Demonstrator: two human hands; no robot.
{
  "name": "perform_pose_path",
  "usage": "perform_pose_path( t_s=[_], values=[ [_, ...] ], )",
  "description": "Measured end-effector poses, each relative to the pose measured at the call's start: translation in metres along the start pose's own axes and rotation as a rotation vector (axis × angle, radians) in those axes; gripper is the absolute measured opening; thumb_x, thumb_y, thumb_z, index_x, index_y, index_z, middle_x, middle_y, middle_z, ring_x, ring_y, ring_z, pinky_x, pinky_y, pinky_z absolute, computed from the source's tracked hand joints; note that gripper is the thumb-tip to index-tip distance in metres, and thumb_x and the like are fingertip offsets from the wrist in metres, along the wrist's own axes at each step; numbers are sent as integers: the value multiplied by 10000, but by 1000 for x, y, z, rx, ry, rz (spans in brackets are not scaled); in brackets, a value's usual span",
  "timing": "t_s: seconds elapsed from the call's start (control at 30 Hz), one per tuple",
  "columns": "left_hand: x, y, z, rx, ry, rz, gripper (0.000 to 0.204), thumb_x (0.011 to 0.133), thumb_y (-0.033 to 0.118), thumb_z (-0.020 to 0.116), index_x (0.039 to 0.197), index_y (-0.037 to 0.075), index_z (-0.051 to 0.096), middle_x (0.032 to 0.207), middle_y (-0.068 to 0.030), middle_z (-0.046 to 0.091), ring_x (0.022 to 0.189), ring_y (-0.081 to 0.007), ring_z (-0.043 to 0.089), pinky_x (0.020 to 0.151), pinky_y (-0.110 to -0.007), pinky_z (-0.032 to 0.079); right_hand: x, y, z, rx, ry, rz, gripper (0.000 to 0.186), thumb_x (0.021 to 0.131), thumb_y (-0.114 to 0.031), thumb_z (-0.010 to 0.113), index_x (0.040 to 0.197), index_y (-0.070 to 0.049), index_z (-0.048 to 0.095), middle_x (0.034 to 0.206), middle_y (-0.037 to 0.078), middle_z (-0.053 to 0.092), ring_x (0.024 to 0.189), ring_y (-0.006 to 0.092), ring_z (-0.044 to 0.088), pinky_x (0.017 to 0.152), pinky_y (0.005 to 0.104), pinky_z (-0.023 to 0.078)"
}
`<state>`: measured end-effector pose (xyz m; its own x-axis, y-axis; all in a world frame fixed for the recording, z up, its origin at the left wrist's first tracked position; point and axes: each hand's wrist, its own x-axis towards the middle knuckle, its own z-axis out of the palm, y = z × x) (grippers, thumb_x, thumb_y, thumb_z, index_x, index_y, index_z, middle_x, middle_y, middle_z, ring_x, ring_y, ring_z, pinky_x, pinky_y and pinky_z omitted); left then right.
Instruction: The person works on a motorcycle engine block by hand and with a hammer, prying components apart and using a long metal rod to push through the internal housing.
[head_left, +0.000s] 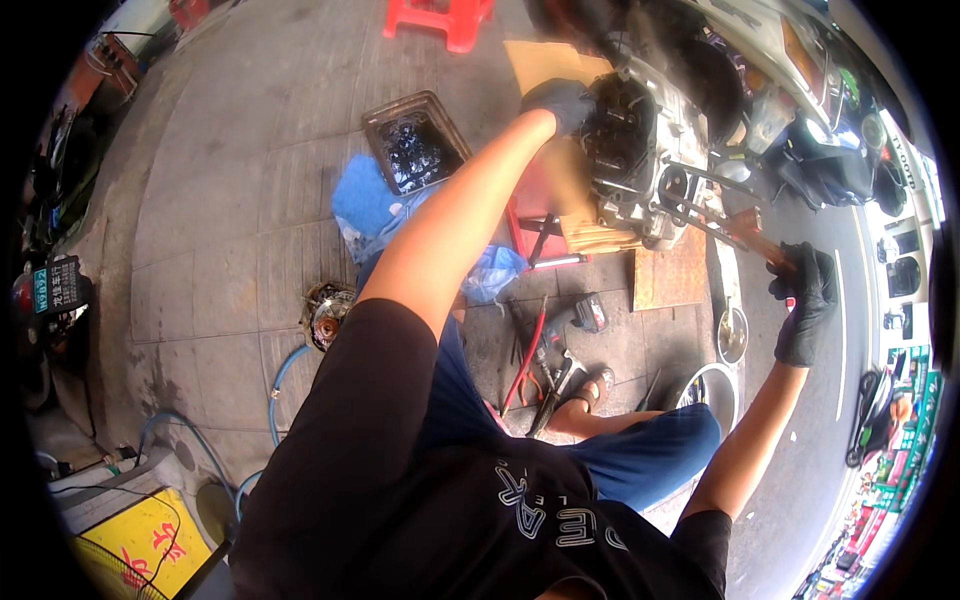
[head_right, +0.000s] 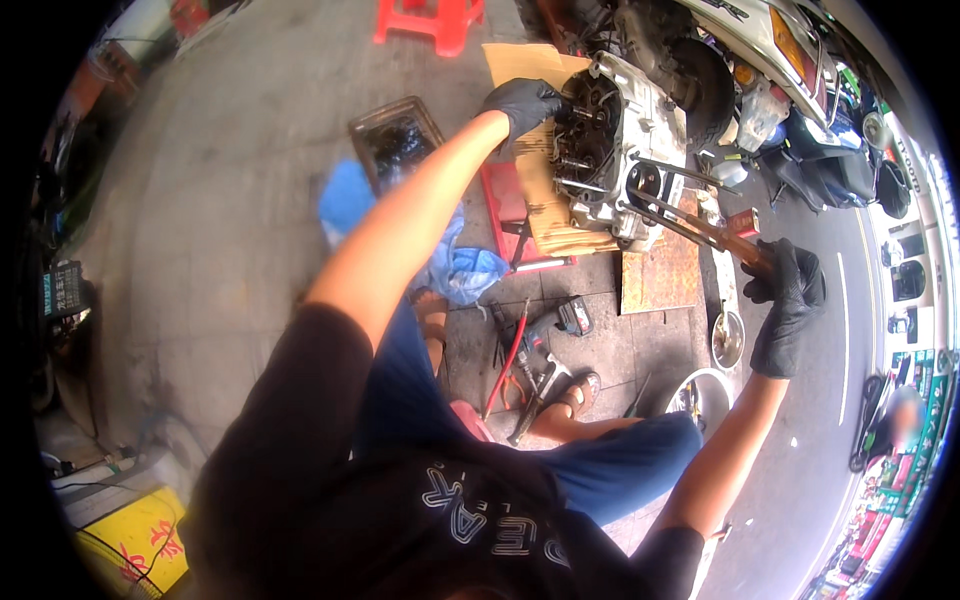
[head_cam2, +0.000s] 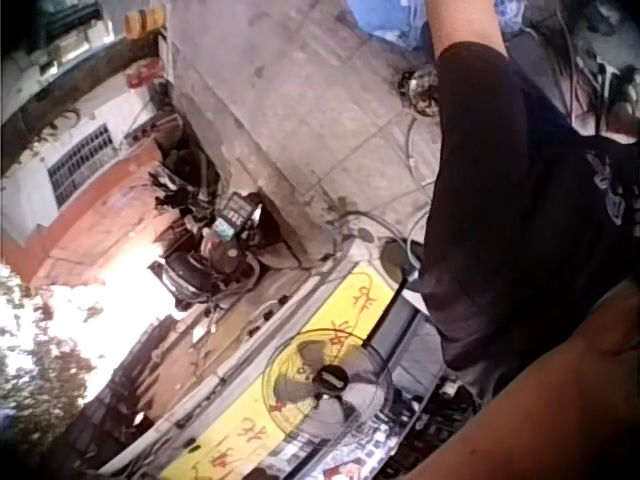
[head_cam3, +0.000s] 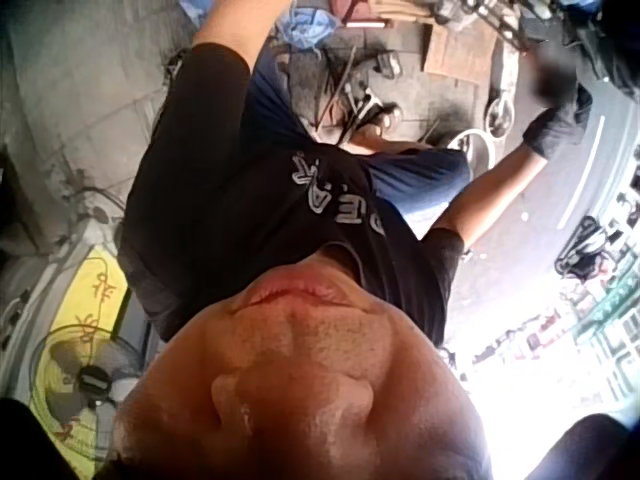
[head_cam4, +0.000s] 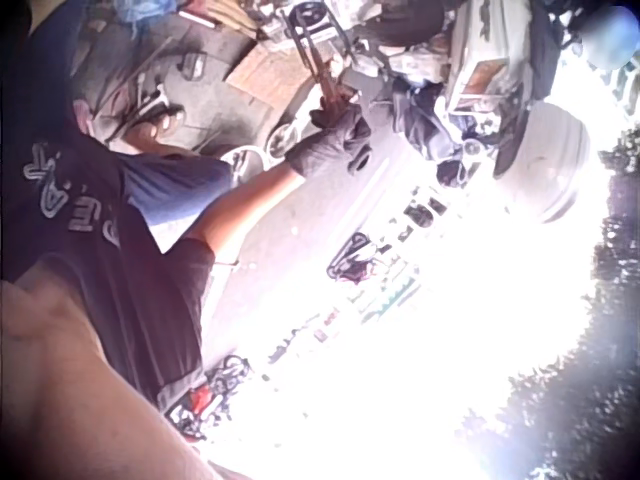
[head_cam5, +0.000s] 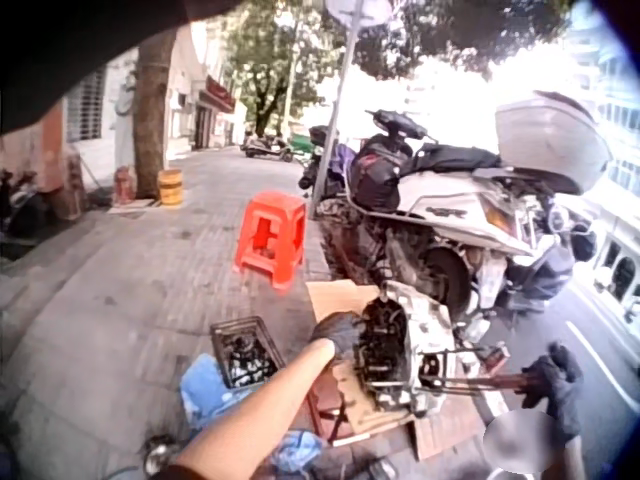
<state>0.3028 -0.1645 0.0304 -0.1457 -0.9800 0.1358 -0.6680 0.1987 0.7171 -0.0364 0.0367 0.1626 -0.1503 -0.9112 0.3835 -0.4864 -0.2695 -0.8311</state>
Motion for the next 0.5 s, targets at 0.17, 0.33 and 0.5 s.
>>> perform_pose_path(
  t_s=[0.17, 0.33, 0.5],
  values=[
    [41, -10, 25, 154, -52, 57, 484, 878, 468, 526, 1214, 129, 603, 1198, -113, 625, 1118, -288, 575, 940, -365, 449, -3, 17, -10, -17, 61, -45, 354, 948, -287, 549, 1079, 36, 617, 971, 115, 651, 623, 157, 617, 527, 249, 452],
    [82, -25, 48, -147, 104, 62, 666, 856, 502, 591, 1400, 149, 439, 1289, -124, 582, 1199, -277, 540, 1008, -338, 417, -8, 32, -24, -47, 22, -5, 373, 966, -328, 512, 1034, 29, 593, 947, 124, 644, 596, 155, 591, 539, 247, 443],
    [154, -69, 82, -607, -63, 102, 624, 849, 497, 616, 1339, 123, 519, 1199, -96, 638, 1061, -228, 606, 924, -348, 475, -10, 44, -26, -253, 55, -44, 388, 981, -340, 474, 995, 27, 597, 910, 90, 577, 586, 138, 554, 548, 247, 441]
  ],
)
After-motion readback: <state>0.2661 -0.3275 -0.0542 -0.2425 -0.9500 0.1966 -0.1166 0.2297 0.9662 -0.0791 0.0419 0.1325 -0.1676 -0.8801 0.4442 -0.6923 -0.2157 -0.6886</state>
